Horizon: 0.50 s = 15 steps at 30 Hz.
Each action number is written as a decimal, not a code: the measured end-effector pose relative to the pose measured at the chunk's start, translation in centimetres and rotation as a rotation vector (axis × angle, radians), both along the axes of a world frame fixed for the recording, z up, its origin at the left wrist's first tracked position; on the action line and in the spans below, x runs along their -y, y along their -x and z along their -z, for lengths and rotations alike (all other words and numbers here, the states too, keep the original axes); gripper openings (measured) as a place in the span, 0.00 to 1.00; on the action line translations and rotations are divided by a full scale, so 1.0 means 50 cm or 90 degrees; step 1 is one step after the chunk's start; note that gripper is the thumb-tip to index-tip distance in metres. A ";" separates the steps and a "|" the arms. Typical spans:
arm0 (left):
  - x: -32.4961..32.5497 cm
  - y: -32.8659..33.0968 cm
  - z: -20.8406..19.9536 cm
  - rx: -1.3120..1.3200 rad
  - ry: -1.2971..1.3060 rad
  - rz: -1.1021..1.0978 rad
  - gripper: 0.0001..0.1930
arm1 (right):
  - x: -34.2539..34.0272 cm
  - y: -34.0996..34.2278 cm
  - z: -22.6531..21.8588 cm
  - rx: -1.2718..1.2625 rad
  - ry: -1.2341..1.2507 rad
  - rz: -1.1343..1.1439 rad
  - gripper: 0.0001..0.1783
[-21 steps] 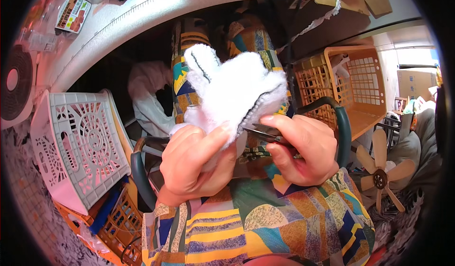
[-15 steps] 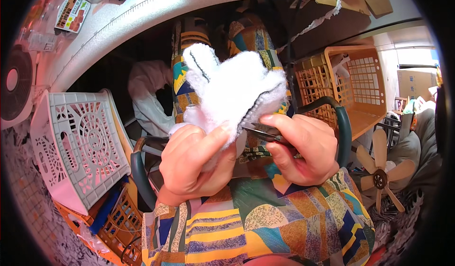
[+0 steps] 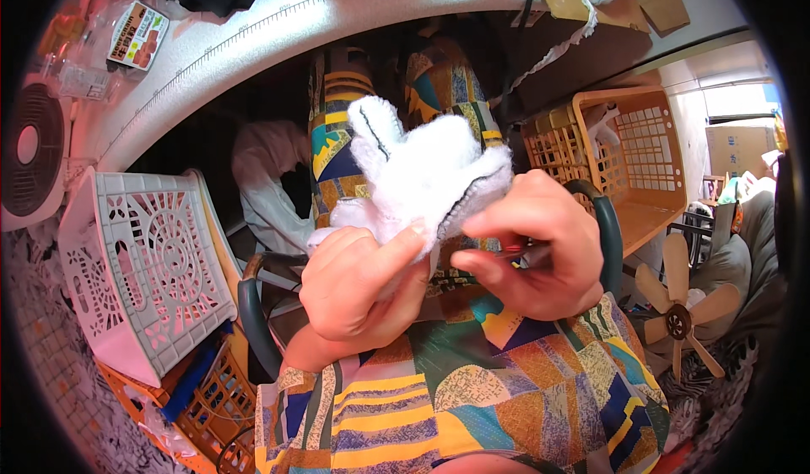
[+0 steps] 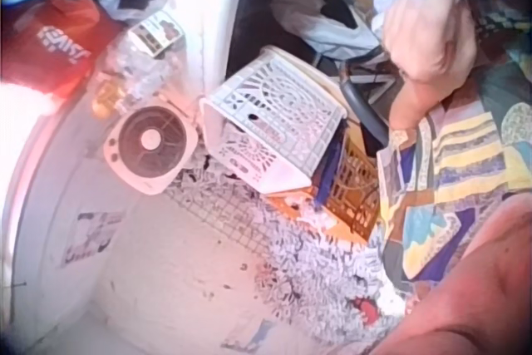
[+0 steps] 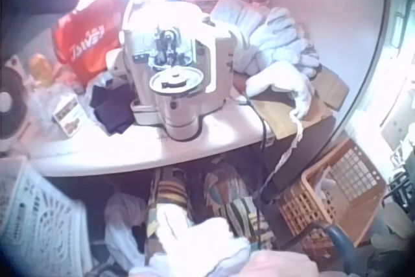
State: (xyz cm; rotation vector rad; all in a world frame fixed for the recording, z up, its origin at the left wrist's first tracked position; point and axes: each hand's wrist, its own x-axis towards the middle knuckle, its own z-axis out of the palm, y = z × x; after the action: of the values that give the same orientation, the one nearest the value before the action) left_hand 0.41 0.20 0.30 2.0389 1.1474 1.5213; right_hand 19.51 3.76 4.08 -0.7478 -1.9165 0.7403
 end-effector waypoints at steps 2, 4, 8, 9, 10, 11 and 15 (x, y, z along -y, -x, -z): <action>0.001 -0.002 -0.001 -0.002 0.003 0.001 0.22 | 0.001 0.007 -0.010 0.050 0.011 0.016 0.17; 0.001 0.001 0.001 -0.019 -0.009 0.002 0.22 | -0.005 0.002 0.002 0.060 0.002 -0.006 0.10; -0.004 -0.002 0.005 -0.017 -0.030 0.004 0.21 | -0.017 0.001 -0.002 0.063 0.019 -0.001 0.03; -0.006 -0.003 0.003 -0.011 -0.024 0.002 0.21 | -0.018 0.000 -0.005 0.035 0.027 0.011 0.03; -0.006 -0.004 0.000 -0.005 -0.016 0.000 0.21 | -0.019 -0.003 -0.007 0.006 0.034 0.023 0.02; -0.005 -0.004 -0.002 0.001 -0.009 -0.003 0.21 | -0.020 -0.005 -0.009 -0.024 0.042 0.034 0.02; 0.002 0.000 0.006 0.074 0.058 -0.028 0.16 | -0.027 -0.013 -0.021 -0.389 0.181 0.019 0.05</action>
State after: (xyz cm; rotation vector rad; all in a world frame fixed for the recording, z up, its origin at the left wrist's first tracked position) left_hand 0.41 0.10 0.02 1.8527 1.2015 1.5557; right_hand 20.19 5.09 5.11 -0.6235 -1.2614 1.0913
